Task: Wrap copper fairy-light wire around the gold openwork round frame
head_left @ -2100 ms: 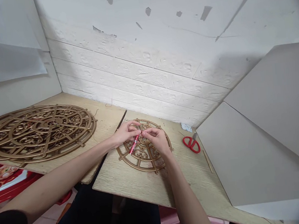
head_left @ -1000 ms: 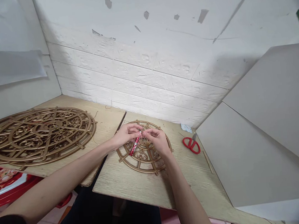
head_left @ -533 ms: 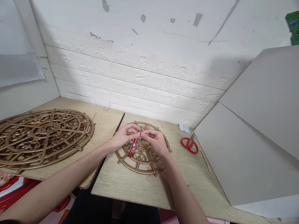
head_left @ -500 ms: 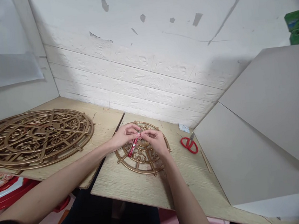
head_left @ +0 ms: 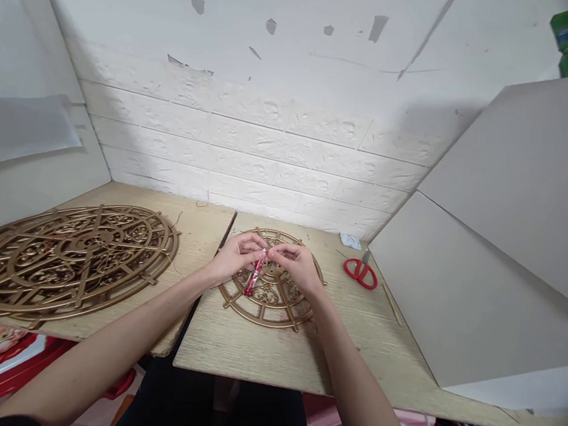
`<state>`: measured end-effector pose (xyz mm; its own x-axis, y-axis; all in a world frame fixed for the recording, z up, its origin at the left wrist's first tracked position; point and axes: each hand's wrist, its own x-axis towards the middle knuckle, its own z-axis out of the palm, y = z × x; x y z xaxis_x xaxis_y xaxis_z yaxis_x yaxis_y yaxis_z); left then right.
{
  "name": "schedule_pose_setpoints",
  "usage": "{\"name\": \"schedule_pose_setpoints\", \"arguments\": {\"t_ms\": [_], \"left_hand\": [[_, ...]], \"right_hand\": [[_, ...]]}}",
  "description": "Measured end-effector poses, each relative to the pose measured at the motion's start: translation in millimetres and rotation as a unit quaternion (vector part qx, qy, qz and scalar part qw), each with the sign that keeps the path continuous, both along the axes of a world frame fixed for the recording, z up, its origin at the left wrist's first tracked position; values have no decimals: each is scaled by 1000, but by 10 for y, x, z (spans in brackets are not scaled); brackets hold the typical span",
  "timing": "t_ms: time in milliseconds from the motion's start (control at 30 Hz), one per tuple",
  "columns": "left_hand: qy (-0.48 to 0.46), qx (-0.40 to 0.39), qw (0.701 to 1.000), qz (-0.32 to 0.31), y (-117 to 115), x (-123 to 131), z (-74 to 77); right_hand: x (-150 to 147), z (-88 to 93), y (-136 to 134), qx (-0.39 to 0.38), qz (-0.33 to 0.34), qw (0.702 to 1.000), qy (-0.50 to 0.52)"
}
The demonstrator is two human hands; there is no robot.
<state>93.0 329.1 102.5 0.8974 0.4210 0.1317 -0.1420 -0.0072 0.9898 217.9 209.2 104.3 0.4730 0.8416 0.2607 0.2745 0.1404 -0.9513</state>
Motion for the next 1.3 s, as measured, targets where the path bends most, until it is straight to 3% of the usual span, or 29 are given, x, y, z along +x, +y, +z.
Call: {"name": "schedule_pose_setpoints", "arguments": {"t_ms": [367, 500, 667, 767, 867, 1167, 1300], "left_hand": [[-2, -37, 998, 54, 1, -1, 29], [-22, -113, 982, 147, 69, 6, 30], [-49, -233, 943, 233, 168, 43, -6], [-31, -265, 939, 215, 168, 63, -31], [-3, -248, 954, 168, 116, 60, -22], [61, -149, 985, 66, 66, 28, -22], [58, -139, 987, 50, 62, 32, -32]], "right_hand": [[4, 9, -3, 9, -27, 1000, 5], [0, 20, -15, 13, -38, 999, 1], [-63, 4, 7, -4, 23, 1000, -8], [-77, -6, 13, -19, 71, 997, -21], [-36, 4, -12, -27, 93, 995, -31], [133, -38, -39, -16, -26, 996, -85], [97, -65, -10, -23, -16, 998, -62]]}}
